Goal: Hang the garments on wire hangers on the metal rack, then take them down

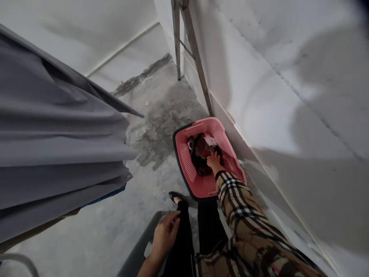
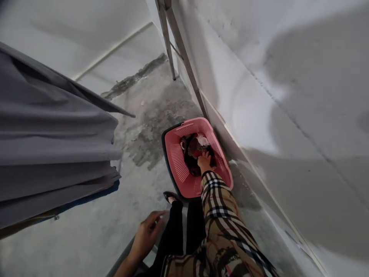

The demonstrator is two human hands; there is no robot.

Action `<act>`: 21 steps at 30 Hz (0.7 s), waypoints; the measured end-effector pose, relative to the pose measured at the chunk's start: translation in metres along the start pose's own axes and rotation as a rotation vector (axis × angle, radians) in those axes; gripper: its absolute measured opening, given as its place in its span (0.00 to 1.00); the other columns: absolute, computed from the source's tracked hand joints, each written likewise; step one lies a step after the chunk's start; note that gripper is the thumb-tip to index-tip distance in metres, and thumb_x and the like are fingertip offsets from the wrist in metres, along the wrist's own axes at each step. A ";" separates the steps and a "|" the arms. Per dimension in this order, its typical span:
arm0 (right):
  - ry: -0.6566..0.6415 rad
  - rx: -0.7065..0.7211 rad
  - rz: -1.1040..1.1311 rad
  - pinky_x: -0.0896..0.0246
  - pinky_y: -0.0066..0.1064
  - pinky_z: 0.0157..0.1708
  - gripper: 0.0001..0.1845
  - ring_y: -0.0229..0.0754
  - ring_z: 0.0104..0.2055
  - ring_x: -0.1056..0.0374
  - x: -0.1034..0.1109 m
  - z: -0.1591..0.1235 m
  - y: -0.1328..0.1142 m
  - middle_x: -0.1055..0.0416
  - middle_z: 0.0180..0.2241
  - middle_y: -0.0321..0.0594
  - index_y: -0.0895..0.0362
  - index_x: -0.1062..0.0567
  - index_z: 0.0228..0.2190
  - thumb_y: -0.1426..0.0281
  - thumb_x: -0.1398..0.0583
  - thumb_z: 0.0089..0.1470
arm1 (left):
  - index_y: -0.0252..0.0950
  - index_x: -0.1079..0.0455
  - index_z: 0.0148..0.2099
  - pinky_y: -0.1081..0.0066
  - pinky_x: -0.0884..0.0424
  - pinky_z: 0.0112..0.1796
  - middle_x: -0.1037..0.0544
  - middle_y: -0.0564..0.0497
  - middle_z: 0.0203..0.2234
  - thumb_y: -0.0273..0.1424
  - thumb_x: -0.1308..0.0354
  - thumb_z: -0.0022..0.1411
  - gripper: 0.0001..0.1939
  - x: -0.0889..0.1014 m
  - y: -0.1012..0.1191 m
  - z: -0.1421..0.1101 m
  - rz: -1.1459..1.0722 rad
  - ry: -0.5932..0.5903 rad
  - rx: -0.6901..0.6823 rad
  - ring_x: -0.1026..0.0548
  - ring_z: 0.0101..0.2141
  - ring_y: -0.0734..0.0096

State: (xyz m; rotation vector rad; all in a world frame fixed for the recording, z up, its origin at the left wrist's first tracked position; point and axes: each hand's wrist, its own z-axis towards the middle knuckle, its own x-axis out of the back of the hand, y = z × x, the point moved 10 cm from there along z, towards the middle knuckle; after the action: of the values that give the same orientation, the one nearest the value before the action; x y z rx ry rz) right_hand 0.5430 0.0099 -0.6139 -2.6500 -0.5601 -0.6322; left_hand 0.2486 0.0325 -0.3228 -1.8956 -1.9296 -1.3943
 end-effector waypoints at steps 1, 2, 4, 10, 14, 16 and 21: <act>-0.007 0.001 0.033 0.61 0.59 0.63 0.21 0.58 0.68 0.57 -0.004 0.002 0.001 0.50 0.66 0.49 0.58 0.31 0.54 0.68 0.42 0.60 | 0.40 0.24 0.47 0.75 0.27 0.28 0.19 0.48 0.33 0.38 0.49 0.63 0.16 -0.001 -0.004 -0.001 0.001 -0.004 0.022 0.24 0.26 0.71; -0.017 0.007 0.072 0.55 0.58 0.62 0.22 0.56 0.66 0.51 -0.008 0.002 0.000 0.45 0.63 0.48 0.58 0.31 0.54 0.66 0.41 0.60 | 0.40 0.24 0.47 0.75 0.28 0.28 0.19 0.48 0.33 0.38 0.49 0.63 0.16 -0.001 -0.008 -0.001 0.000 -0.010 0.042 0.24 0.26 0.71; -0.041 0.042 0.167 0.43 0.54 0.57 0.22 0.51 0.59 0.39 -0.013 -0.005 -0.007 0.37 0.58 0.46 0.57 0.32 0.53 0.63 0.40 0.59 | 0.39 0.24 0.48 0.74 0.28 0.29 0.19 0.48 0.33 0.38 0.50 0.63 0.17 -0.001 -0.012 -0.002 -0.005 -0.020 0.075 0.25 0.26 0.71; -0.108 0.274 0.547 0.32 0.43 0.47 0.19 0.46 0.49 0.31 -0.003 -0.060 -0.056 0.31 0.50 0.44 0.59 0.30 0.50 0.62 0.41 0.60 | 0.37 0.25 0.49 0.73 0.29 0.32 0.20 0.47 0.33 0.38 0.49 0.63 0.18 0.006 -0.002 0.001 -0.057 -0.010 0.078 0.26 0.26 0.72; -0.150 0.425 0.777 0.32 0.44 0.48 0.19 0.47 0.49 0.31 0.013 -0.101 -0.080 0.31 0.50 0.43 0.59 0.29 0.49 0.61 0.42 0.60 | 0.37 0.24 0.48 0.72 0.31 0.31 0.20 0.47 0.35 0.39 0.47 0.62 0.18 0.005 0.002 0.000 -0.139 -0.012 0.094 0.29 0.25 0.73; -0.186 0.489 0.867 0.35 0.45 0.51 0.20 0.46 0.50 0.31 0.018 -0.125 -0.089 0.29 0.50 0.46 0.60 0.28 0.48 0.61 0.40 0.58 | 0.36 0.25 0.49 0.72 0.32 0.30 0.21 0.47 0.36 0.41 0.45 0.60 0.20 0.003 -0.002 0.001 -0.267 0.009 0.161 0.31 0.23 0.75; -0.385 0.692 1.074 0.41 0.42 0.55 0.27 0.45 0.51 0.32 0.021 -0.225 -0.121 0.28 0.50 0.47 0.59 0.23 0.45 0.56 0.33 0.46 | 0.36 0.35 0.58 0.72 0.29 0.33 0.23 0.46 0.44 0.45 0.42 0.59 0.28 -0.026 -0.019 0.011 -0.941 -0.070 0.563 0.25 0.30 0.74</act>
State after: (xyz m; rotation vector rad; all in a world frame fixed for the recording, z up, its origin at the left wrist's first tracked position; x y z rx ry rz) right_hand 0.4274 0.0243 -0.3854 -1.9615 0.4981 0.3464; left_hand 0.2443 0.0232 -0.3553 -0.7919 -2.9939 -0.7058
